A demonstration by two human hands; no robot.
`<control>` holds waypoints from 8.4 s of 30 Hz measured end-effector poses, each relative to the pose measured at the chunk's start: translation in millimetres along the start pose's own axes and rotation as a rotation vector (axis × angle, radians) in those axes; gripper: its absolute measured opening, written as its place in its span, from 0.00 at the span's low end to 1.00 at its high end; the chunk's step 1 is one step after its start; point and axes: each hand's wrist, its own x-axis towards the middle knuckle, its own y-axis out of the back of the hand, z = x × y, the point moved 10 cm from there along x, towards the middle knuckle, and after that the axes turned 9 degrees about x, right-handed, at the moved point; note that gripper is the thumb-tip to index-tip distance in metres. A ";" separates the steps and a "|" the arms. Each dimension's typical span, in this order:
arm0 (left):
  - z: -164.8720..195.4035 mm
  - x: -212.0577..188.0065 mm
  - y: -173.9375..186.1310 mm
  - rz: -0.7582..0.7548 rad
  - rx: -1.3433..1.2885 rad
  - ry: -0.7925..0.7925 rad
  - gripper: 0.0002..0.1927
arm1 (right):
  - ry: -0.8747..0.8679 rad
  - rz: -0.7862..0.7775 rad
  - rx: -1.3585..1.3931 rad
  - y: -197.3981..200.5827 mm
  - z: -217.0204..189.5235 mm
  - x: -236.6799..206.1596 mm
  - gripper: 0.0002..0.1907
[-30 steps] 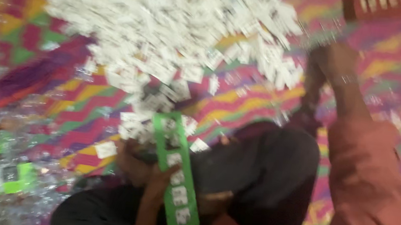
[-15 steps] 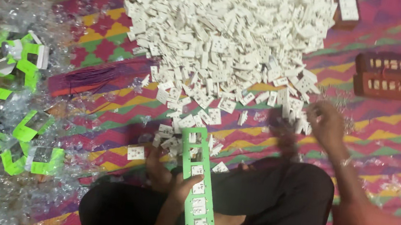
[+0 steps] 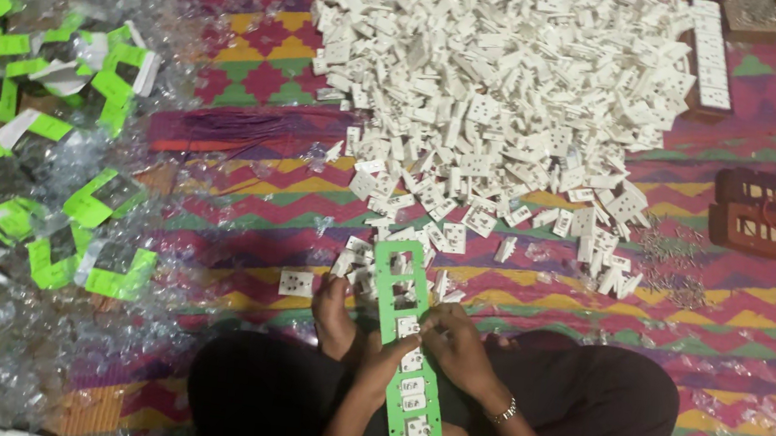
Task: The person sits on a colorful mat and assembles white electrical socket modules into a green multi-socket board. They pick modules from a large pile, place them into slots on the board, and secure them with small metal fasteners. The process is repeated for each module on the board.
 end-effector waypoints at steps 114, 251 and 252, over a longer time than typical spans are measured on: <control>0.9 -1.6 -1.9 -0.028 -0.088 0.112 0.08 | 0.342 0.068 -0.514 -8.5 -65.1 -7.2 0.15; 37.4 -25.2 -21.5 0.018 -0.245 0.029 0.11 | -0.104 0.165 0.446 -2.8 16.1 -30.7 0.14; 32.9 -24.7 -22.9 0.017 -0.266 0.064 0.11 | -0.079 0.161 0.488 -2.2 14.0 -30.0 0.13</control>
